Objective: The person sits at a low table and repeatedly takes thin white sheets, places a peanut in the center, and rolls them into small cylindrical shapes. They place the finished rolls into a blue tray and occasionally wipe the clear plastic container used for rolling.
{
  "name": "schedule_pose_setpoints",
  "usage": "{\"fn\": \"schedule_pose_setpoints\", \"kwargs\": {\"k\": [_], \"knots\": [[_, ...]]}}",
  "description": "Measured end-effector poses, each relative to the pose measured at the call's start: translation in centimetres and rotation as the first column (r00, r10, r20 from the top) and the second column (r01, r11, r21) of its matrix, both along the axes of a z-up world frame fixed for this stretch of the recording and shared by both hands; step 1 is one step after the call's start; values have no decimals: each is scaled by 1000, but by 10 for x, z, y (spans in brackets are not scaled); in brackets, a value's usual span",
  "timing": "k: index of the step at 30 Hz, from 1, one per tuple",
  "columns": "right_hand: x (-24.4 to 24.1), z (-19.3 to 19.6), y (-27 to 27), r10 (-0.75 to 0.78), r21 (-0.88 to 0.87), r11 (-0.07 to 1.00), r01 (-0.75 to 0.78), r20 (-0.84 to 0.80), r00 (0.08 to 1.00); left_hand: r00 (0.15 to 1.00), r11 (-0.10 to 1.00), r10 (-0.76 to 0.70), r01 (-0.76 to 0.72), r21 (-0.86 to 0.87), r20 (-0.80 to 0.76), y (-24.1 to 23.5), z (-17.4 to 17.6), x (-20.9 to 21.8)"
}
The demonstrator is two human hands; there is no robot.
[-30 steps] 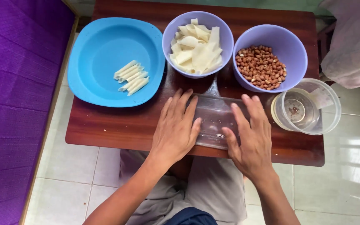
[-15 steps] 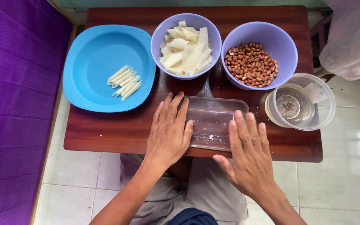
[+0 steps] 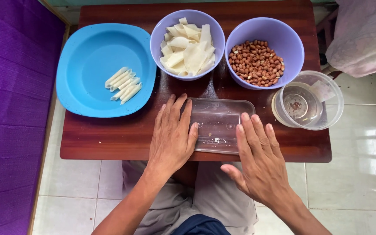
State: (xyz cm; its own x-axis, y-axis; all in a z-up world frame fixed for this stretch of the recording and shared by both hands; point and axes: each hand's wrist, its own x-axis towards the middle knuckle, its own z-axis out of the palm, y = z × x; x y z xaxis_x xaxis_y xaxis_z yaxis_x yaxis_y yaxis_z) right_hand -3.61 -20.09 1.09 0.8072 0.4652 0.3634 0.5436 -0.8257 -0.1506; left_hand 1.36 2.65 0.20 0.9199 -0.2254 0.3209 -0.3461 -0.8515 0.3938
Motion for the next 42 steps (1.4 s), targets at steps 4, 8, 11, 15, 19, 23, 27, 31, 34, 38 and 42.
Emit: {"fn": "schedule_pose_setpoints", "kwargs": {"k": [4,8,11,15,19,23,27,31,34,38,42], "knots": [[7,-7,3,-6,-120,993,4,-15,1000,1000,1000,-5,5,-10,-16,-1,-1,2],[6,-6,2,1,-60,998,-5,-66,998,1000,1000,-12,12,-15,3,0,1,-1],[8,-7,2,-13,-41,999,11,-58,998,1000,1000,-8,8,-24,21,0,3,-5],[9,-4,9,-38,-34,999,37,-38,999,1000,998,2,0,-70,29,1,5,-7],[13,10,20,-55,38,998,56,-25,998,1000,968,-14,15,-251,9,4,20,-8],[25,21,22,-76,79,994,71,66,995,976,944,-36,103,-312,213,8,30,12],[44,43,25,-112,101,990,97,154,982,954,956,-41,124,-266,297,9,43,47],[59,57,22,-133,153,983,105,187,973,978,965,-53,102,-243,200,8,41,67],[66,70,21,-99,205,977,54,215,972,982,973,-35,77,-218,188,10,41,68],[76,77,20,-69,170,985,30,228,971,989,966,-12,49,-254,146,14,44,61],[95,79,29,-90,241,970,42,191,977,987,923,-77,124,-364,139,30,76,63]]}}
